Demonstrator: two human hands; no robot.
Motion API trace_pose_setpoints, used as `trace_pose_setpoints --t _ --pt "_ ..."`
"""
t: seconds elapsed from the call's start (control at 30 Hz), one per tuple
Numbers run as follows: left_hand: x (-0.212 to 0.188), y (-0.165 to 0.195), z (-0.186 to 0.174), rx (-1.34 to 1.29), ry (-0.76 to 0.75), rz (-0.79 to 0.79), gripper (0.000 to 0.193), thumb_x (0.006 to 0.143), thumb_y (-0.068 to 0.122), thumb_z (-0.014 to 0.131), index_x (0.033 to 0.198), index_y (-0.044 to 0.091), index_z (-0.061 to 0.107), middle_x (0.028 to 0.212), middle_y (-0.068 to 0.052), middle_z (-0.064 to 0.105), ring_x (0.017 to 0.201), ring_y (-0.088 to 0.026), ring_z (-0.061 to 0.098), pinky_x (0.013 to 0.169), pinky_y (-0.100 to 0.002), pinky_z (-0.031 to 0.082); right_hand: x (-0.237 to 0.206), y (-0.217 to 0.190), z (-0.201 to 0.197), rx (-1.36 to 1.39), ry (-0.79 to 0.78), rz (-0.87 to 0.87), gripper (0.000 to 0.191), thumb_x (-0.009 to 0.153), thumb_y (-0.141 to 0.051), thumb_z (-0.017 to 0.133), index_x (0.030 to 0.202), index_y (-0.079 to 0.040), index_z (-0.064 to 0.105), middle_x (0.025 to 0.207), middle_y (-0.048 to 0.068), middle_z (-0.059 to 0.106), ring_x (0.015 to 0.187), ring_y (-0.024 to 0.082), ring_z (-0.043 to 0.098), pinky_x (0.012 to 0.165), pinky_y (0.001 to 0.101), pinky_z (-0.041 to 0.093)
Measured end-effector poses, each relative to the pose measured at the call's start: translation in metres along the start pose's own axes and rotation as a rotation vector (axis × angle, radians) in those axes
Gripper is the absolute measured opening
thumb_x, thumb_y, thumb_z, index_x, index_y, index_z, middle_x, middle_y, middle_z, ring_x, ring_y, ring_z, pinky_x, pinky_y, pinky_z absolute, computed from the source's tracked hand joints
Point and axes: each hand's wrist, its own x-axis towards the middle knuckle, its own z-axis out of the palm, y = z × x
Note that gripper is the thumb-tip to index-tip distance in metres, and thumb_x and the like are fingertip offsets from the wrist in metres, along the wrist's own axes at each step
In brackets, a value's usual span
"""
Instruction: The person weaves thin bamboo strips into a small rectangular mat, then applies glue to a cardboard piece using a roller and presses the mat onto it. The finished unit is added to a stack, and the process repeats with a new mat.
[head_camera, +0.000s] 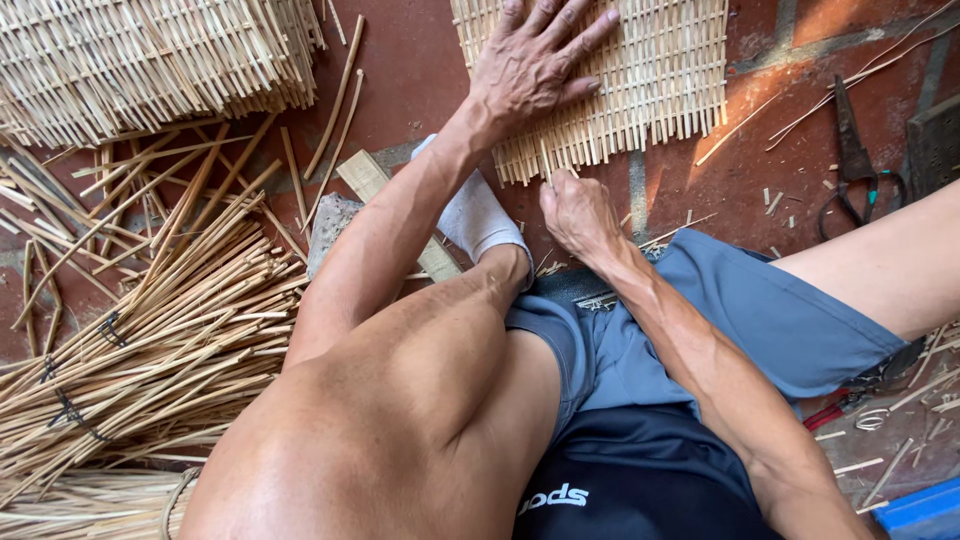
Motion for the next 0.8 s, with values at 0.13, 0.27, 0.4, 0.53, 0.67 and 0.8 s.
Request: trace_pose_setpoints --t 0.13,0.27,0.4,0.53,0.67,0.8 --pt "0.002 -0.001 0.002 -0.003 0.007 0.000 0.071 0.108 0.071 0.039 0.167 0.034 0.021 0.172 -0.008 0.022 0.159 -0.032 0.015 0.126 -0.059 0.003 -0.002 -0.003 0.000 0.045 -0.166 0.087 0.024 0.102 -0.010 0.052 0.080 -0.002 0.056 0.051 0.013 0.056 0.040 0.030 0.059 0.032 0.0444 0.045" --pt "-0.005 0.002 0.007 -0.011 0.059 0.031 0.070 0.110 0.067 0.042 0.166 0.029 0.025 0.170 -0.009 0.028 0.157 -0.033 0.021 0.125 -0.060 0.007 -0.004 -0.001 0.006 0.027 -0.158 0.030 0.026 0.099 -0.009 0.056 0.075 0.000 0.053 0.050 0.019 0.054 0.044 0.032 0.061 0.041 0.0456 0.048" --pt "-0.004 -0.002 0.014 0.012 0.162 0.063 0.068 0.112 0.065 0.044 0.165 0.025 0.030 0.168 -0.010 0.032 0.155 -0.032 0.025 0.124 -0.059 0.011 0.000 0.000 0.011 0.014 -0.124 0.002 0.027 0.098 -0.010 0.058 0.073 0.000 0.053 0.051 0.020 0.055 0.046 0.034 0.062 0.046 0.0469 0.050" --pt "-0.004 -0.004 0.020 0.020 0.166 0.070 0.067 0.114 0.064 0.045 0.167 0.025 0.030 0.168 -0.010 0.032 0.155 -0.033 0.026 0.124 -0.060 0.011 0.006 -0.005 0.011 0.073 -0.126 0.034 0.026 0.098 -0.013 0.057 0.075 0.000 0.055 0.052 0.020 0.055 0.048 0.034 0.064 0.046 0.0465 0.051" --pt "-0.006 -0.005 0.020 0.018 0.178 0.086 0.069 0.113 0.065 0.046 0.166 0.025 0.031 0.169 -0.010 0.031 0.155 -0.032 0.025 0.124 -0.061 0.010 -0.004 -0.014 0.000 0.039 -0.114 0.016 0.027 0.098 -0.014 0.059 0.075 0.002 0.056 0.056 0.025 0.057 0.053 0.041 0.063 0.050 0.0515 0.050" --pt "-0.005 -0.004 0.012 0.048 0.163 0.105 0.073 0.110 0.068 0.048 0.165 0.023 0.030 0.169 -0.011 0.030 0.155 -0.032 0.024 0.123 -0.063 0.009 -0.018 -0.005 -0.019 0.045 -0.092 0.123 0.027 0.098 -0.015 0.057 0.077 0.001 0.057 0.057 0.024 0.060 0.051 0.040 0.065 0.047 0.0514 0.050"
